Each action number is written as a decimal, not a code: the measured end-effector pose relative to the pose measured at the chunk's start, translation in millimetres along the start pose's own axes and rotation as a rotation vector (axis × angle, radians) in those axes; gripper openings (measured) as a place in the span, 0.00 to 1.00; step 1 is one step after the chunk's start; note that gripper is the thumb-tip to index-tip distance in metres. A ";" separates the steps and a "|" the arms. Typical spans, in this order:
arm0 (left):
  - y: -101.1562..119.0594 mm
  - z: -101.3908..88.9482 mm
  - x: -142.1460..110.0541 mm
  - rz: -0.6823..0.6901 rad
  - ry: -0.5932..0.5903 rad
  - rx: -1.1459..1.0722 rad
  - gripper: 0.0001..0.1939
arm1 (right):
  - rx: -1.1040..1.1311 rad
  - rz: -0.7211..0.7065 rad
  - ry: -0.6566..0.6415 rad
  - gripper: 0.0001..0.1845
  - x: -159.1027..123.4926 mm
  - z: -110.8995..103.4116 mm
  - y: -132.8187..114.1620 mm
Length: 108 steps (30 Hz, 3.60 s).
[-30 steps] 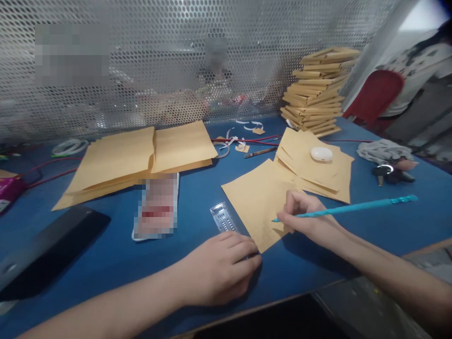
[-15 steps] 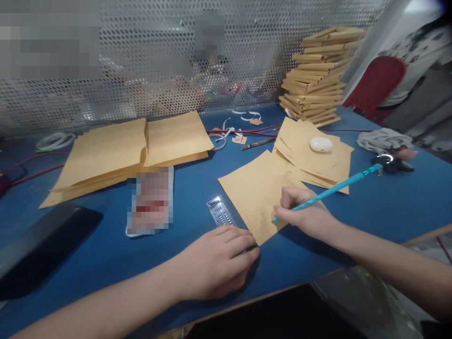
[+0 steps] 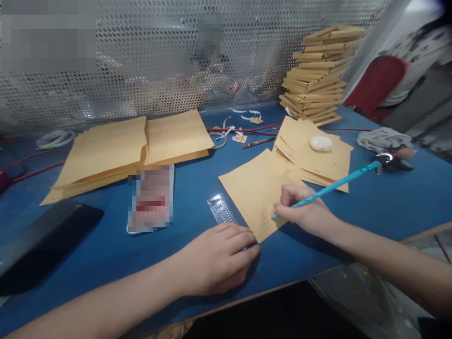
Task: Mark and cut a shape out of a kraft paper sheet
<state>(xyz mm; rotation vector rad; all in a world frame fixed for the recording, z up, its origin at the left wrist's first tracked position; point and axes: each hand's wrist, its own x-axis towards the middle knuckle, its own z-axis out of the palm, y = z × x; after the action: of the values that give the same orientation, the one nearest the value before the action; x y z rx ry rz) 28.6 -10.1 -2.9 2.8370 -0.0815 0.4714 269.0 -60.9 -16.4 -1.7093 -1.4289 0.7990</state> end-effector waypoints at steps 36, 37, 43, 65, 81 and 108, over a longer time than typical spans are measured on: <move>0.4 3.3 -1.6 -0.019 0.020 0.009 0.14 | 0.024 -0.004 -0.017 0.14 0.7 -1.4 -10.2; 0.3 3.4 -1.7 -0.017 0.019 0.006 0.14 | 0.020 -0.003 -0.025 0.14 0.8 -1.4 -10.2; -0.5 4.0 -2.5 -0.015 0.004 -0.007 0.15 | 0.029 0.014 -0.016 0.15 1.0 -1.9 -11.1; -0.1 3.3 -1.8 -0.013 0.011 -0.002 0.14 | 0.012 0.036 -0.068 0.14 2.1 -3.7 -11.6; 0.3 3.9 -2.2 -0.013 0.015 0.009 0.14 | 0.032 0.029 -0.088 0.15 2.6 -3.4 -12.2; -0.1 4.9 -2.2 -0.001 0.019 0.027 0.14 | 0.070 0.043 -0.088 0.14 2.1 -4.1 -8.5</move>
<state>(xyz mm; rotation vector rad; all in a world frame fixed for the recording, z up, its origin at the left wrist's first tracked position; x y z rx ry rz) 28.0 -11.3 -8.1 2.8581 -0.0700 0.5026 268.5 -58.6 -7.0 -1.6747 -1.4099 0.9473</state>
